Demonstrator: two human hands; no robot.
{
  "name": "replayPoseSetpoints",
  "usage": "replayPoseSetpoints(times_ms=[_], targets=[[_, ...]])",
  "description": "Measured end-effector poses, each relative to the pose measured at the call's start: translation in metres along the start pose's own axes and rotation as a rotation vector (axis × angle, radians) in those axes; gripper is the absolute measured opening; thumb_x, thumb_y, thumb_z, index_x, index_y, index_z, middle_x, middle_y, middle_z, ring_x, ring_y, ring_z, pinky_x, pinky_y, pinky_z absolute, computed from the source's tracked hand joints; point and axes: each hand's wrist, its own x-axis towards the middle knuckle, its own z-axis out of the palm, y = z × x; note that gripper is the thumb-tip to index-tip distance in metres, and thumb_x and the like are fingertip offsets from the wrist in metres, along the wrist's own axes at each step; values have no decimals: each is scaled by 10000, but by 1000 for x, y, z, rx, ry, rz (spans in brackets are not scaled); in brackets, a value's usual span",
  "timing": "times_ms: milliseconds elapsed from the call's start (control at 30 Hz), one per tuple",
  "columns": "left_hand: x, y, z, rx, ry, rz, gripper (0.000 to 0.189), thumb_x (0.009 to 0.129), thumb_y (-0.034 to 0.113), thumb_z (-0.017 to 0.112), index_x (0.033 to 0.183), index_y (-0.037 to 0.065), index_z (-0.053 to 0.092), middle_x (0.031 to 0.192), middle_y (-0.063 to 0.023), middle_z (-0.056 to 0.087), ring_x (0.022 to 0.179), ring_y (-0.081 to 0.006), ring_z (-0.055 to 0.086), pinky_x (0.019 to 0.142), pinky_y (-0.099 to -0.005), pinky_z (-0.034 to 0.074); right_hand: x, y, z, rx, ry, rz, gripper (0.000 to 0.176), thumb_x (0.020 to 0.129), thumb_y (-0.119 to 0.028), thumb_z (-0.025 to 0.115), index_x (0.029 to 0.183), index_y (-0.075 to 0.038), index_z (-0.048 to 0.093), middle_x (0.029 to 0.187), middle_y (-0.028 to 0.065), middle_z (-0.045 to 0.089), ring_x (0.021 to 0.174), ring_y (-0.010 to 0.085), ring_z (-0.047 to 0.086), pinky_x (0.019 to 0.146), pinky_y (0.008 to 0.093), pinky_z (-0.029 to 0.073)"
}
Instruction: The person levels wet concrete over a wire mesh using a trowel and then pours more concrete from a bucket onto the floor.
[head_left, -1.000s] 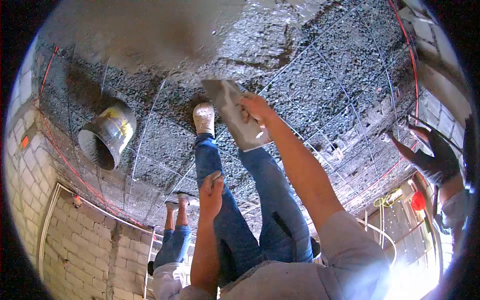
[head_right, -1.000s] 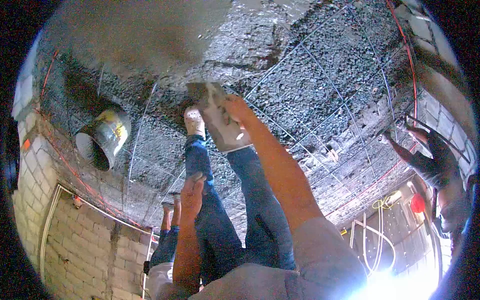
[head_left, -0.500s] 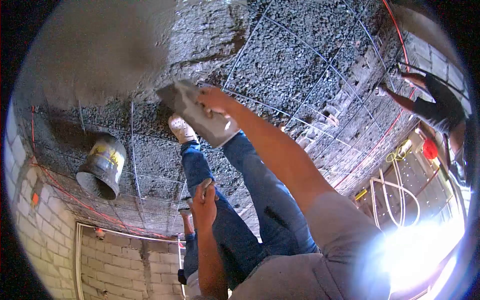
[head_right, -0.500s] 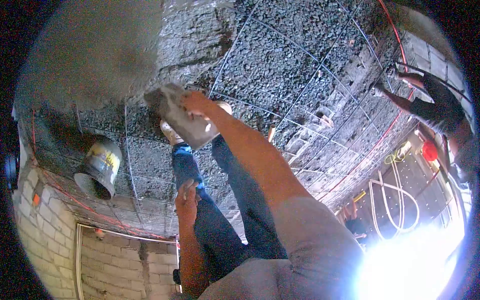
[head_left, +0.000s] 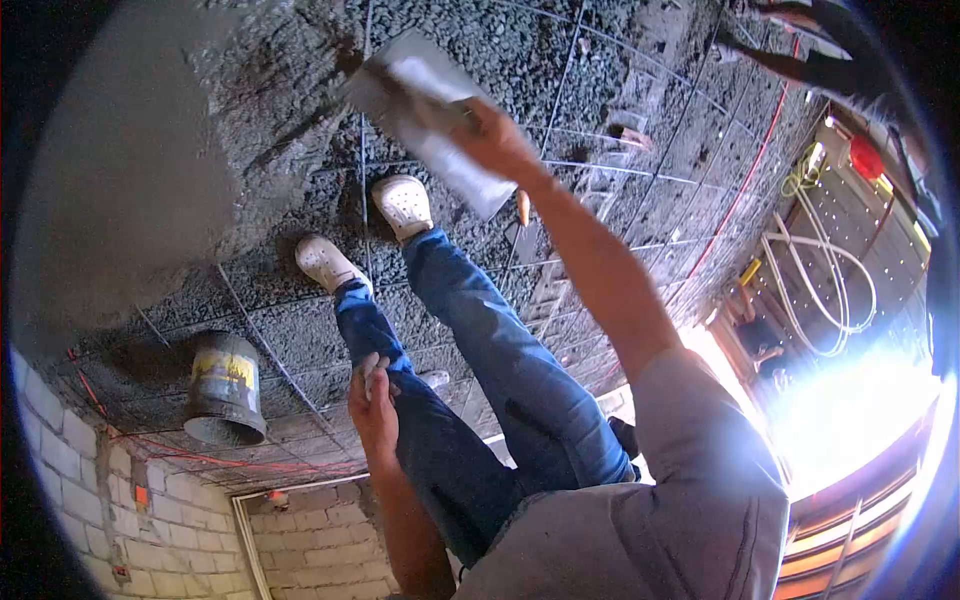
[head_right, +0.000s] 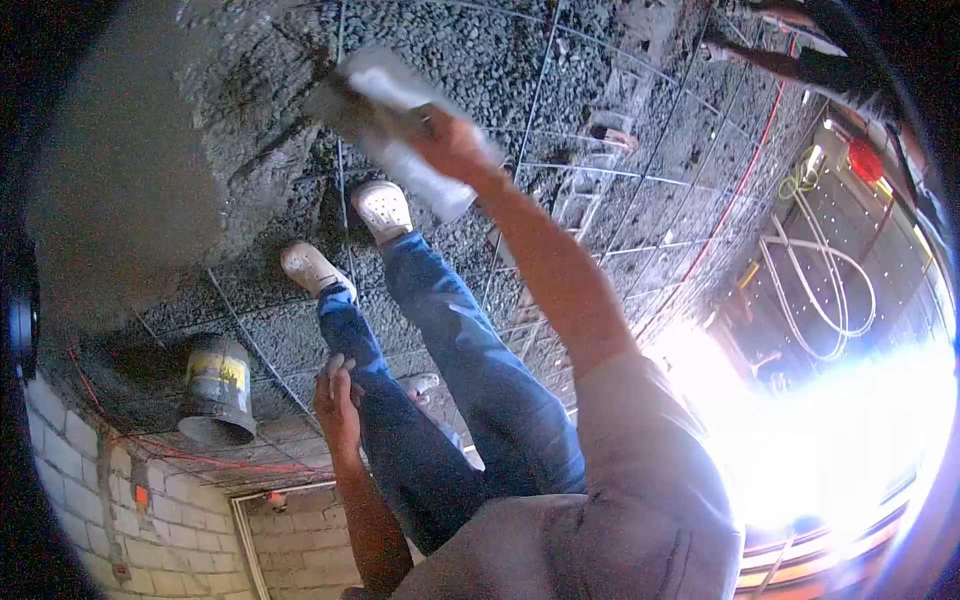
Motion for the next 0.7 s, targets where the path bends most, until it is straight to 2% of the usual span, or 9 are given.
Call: replayPoseSetpoints(times_ms=[67, 100, 133, 233, 300, 500, 567, 633, 700], targets=[[5, 2, -1, 88, -5, 2, 372, 927, 247, 504, 1199, -7, 525, 1056, -114, 628, 692, -93, 511, 612, -244, 433, -2, 30, -31, 19, 106, 0, 393, 841, -265, 605, 1185, -83, 549, 1024, 136, 649, 892, 202, 623, 779, 323, 482], [8, 4, 0, 84, -1, 27, 372, 927, 247, 504, 1199, -7, 525, 1056, -114, 628, 692, -93, 511, 612, -244, 433, -10, 18, -53, -137, 176, 106, 413, 814, -243, 609, 1195, -101, 537, 1008, 166, 640, 886, 267, 630, 784, 348, 480], [10, 8, 0, 88, 3, -4, 364, 928, 239, 505, 1194, -9, 528, 1050, -117, 629, 692, -94, 512, 615, -244, 435, -7, 41, -62, -80, 239, -4, 352, 817, -205, 554, 1148, -85, 540, 985, 227, 622, 948, 402, 595, 806, 423, 465], [19, 6, -5, 77, 13, -19, 349, 928, 219, 510, 1191, -10, 532, 1051, -121, 629, 697, -96, 516, 625, -241, 441, 11, 84, -85, -102, 241, 12, 344, 780, -119, 532, 1123, -93, 534, 996, 233, 606, 955, 418, 576, 809, 446, 458], [22, 17, -9, 158, 27, -2, 339, 930, 212, 511, 1186, -9, 536, 1065, -121, 625, 703, -97, 515, 629, -241, 444, 33, 100, -89, -262, 247, -130, 340, 770, -102, 534, 1110, -89, 534, 1028, 224, 594, 983, 423, 560, 823, 456, 457], [27, 18, -36, 107, 142, 82, 324, 929, 197, 517, 1177, -9, 541, 1066, -116, 622, 794, -111, 556, 663, -247, 466, 94, 103, -63, -573, 120, -193, 392, 755, -86, 565, 1144, -96, 516, 1063, 202, 595, 1023, 398, 549, 880, 457, 440], [23, 15, -51, 102, 201, 89, 317, 926, 183, 522, 1179, -7, 541, 1058, -109, 624, 819, -115, 565, 670, -247, 471, 104, 104, -55, -592, 81, -126, 453, 732, -56, 499, 1178, -115, 548, 1142, 210, 578, 1056, 408, 533, 897, 480, 430], [20, 6, -71, 75, 224, 158, 305, 921, 157, 527, 1179, -6, 540, 1050, -97, 622, 859, -120, 569, 674, -248, 477, 118, 138, -54, -678, 79, -299, 474, 723, -39, 486, 1190, -88, 546, 1162, 223, 567, 1080, 399, 526, 917, 482, 423], [20, -4, -88, 4, 291, 173, 298, 923, 159, 527, 1178, 4, 543, 1052, -90, 620, 891, -124, 568, 680, -244, 476, 130, 170, -63, -819, 88, -253, 479, 729, -67, 493, 1207, -55, 527, 1171, 214, 561, 1125, 377, 504, 982, 455, 384]])
